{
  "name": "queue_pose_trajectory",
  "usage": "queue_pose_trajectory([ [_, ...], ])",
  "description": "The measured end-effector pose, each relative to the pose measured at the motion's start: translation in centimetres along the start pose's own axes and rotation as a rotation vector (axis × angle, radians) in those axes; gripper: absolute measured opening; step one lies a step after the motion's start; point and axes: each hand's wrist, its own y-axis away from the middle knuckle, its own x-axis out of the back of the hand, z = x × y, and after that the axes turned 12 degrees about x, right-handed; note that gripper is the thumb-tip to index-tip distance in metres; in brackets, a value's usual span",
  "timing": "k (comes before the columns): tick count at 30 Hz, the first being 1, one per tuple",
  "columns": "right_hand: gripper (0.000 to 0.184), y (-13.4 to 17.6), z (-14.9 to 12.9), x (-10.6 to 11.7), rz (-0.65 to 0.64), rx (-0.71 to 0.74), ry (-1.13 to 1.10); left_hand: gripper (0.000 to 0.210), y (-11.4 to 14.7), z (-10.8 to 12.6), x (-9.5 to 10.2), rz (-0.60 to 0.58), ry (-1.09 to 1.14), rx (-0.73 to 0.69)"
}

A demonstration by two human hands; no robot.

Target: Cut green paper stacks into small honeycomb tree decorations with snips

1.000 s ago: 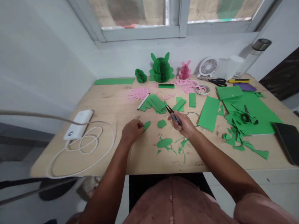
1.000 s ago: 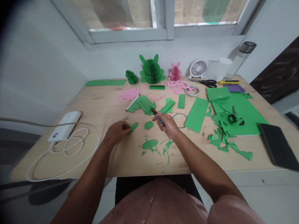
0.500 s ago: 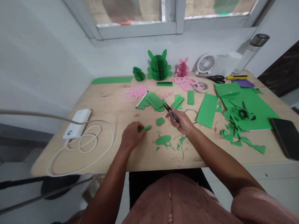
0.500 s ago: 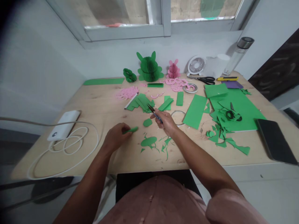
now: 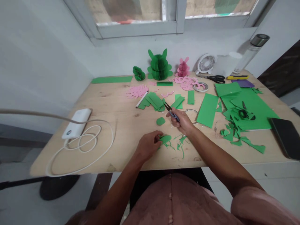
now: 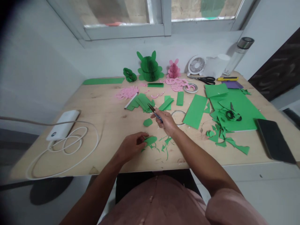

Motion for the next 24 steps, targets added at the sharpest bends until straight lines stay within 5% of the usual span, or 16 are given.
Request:
queue_pose_trajectory([
  [5, 0.045, 0.0, 0.1, 0.1, 0.008, -0.015, -0.011, 0.018, -0.2, 0.8, -0.1, 0.006, -0.237, 0.008],
  [14, 0.039, -0.1, 0.2, 0.1, 0.011, -0.008, -0.026, 0.012, 0.1, 0.6, -0.5, 0.114, -0.176, -0.046],
  [19, 0.045, 0.0, 0.1, -0.1, 0.019, -0.007, -0.038, 0.006, 0.1, -0.1, 0.0, 0.124, 0.255, 0.051],
  [24, 0.041, 0.4, 0.0, -0.6, -0.035, 0.037, 0.049, 0.023, -0.5, 0.1, 0.7, 0.048, 0.848, 0.159],
])
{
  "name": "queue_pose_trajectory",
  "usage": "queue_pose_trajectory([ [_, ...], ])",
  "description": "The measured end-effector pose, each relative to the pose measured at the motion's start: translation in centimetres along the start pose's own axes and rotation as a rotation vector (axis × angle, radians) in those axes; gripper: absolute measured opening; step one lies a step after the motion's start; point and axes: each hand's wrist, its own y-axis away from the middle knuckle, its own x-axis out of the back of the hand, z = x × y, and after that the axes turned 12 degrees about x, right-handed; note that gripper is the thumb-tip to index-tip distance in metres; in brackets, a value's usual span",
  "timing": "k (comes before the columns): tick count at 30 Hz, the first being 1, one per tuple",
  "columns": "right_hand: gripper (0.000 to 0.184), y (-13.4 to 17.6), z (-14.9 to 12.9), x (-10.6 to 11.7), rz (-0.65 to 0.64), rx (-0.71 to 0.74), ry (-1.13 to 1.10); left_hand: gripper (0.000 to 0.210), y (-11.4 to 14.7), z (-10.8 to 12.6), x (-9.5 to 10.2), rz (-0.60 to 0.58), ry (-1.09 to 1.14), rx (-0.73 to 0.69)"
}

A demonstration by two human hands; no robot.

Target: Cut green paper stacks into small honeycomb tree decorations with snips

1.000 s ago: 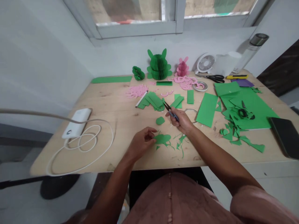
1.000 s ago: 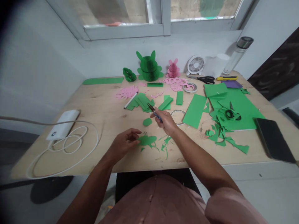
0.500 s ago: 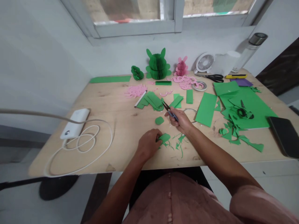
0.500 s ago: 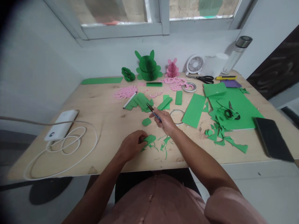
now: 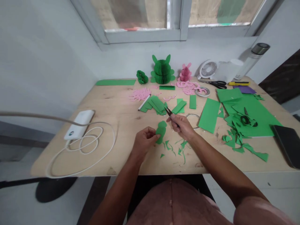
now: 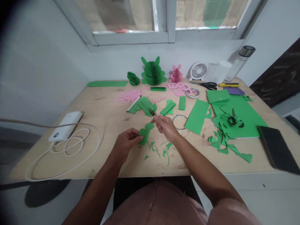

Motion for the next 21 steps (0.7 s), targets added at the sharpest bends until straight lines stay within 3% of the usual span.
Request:
queue_pose_trajectory([
  [10, 0.030, 0.3, -0.2, -0.8, -0.071, 0.089, 0.418, 0.024, -1.0, 0.3, -1.9, 0.046, 0.180, -0.065],
  [21, 0.027, 0.5, -0.7, -1.0, -0.102, 0.061, 0.355, 0.018, -0.9, 0.2, -1.5, -0.018, 0.143, 0.050],
])
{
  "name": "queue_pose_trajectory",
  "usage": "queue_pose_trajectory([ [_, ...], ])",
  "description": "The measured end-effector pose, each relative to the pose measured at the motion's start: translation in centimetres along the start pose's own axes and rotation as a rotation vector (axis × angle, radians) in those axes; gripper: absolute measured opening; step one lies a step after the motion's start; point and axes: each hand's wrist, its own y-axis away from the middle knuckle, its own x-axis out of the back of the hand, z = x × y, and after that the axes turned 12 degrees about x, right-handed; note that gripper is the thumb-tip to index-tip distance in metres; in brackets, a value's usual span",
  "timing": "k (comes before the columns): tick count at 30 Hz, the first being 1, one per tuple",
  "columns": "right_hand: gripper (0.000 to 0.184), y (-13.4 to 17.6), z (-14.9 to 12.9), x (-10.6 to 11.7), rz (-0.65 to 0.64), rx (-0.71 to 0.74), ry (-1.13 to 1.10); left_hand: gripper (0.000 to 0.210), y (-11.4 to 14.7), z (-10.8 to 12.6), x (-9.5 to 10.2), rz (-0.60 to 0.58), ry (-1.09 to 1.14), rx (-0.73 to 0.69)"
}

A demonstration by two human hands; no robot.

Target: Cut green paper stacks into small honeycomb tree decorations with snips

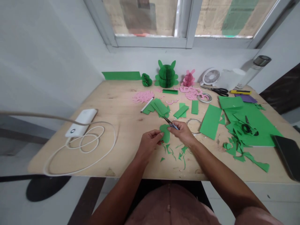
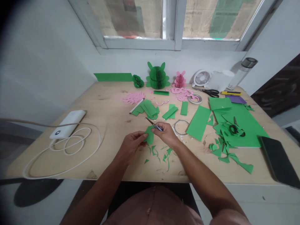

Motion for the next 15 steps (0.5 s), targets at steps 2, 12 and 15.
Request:
queue_pose_trajectory([
  [2, 0.025, 0.0, 0.1, 0.1, -0.013, -0.003, -0.024, 0.017, 0.1, 0.2, 0.0, -0.004, -0.024, 0.004],
  [12, 0.024, -0.3, 2.0, 0.3, 0.057, -0.040, -0.166, 0.024, 0.7, 0.2, -0.6, -0.061, -0.118, 0.027],
  [15, 0.026, -0.3, 2.1, 0.3, 0.072, -0.046, -0.216, 0.027, 0.8, 0.2, -0.7, -0.109, -0.152, 0.033],
])
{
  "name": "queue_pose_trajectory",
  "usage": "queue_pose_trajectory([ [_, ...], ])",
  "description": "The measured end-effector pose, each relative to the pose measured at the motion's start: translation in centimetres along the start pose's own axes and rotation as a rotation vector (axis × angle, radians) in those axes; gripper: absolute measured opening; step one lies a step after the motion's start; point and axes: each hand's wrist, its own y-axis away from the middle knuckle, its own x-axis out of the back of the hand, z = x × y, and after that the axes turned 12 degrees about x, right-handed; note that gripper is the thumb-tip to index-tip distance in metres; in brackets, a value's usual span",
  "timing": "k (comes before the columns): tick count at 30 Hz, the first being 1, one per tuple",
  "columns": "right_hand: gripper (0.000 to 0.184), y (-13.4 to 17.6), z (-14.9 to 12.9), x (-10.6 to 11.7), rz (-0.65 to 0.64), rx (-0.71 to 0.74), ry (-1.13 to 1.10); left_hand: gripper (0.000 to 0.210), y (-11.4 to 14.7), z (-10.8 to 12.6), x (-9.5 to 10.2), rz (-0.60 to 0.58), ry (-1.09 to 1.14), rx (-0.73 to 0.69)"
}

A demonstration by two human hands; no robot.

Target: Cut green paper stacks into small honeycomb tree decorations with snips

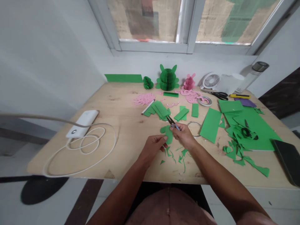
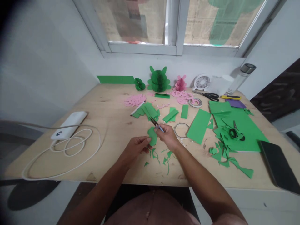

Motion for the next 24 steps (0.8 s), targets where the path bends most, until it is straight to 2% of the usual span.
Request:
queue_pose_trajectory([
  [4, 0.028, 0.1, -0.3, -0.2, 0.026, -0.006, -0.056, 0.028, 0.1, 0.1, -0.1, -0.036, 0.003, -0.007],
  [12, 0.030, 0.0, -0.5, -0.4, 0.082, -0.022, -0.025, 0.023, -0.8, 0.8, 0.0, 0.079, -0.002, -0.079],
  [17, 0.029, 0.0, -0.6, -0.4, 0.106, 0.001, -0.024, 0.025, -1.6, 1.1, -0.1, 0.035, -0.040, -0.106],
  [20, 0.030, -0.2, -1.2, -0.1, 0.155, 0.025, -0.031, 0.023, -1.8, 2.6, 1.2, 0.045, -0.004, -0.135],
  [24, 0.034, -0.5, -1.9, 0.6, 0.277, 0.081, -0.052, 0.019, -2.0, 5.1, 3.9, 0.199, 0.113, -0.235],
])
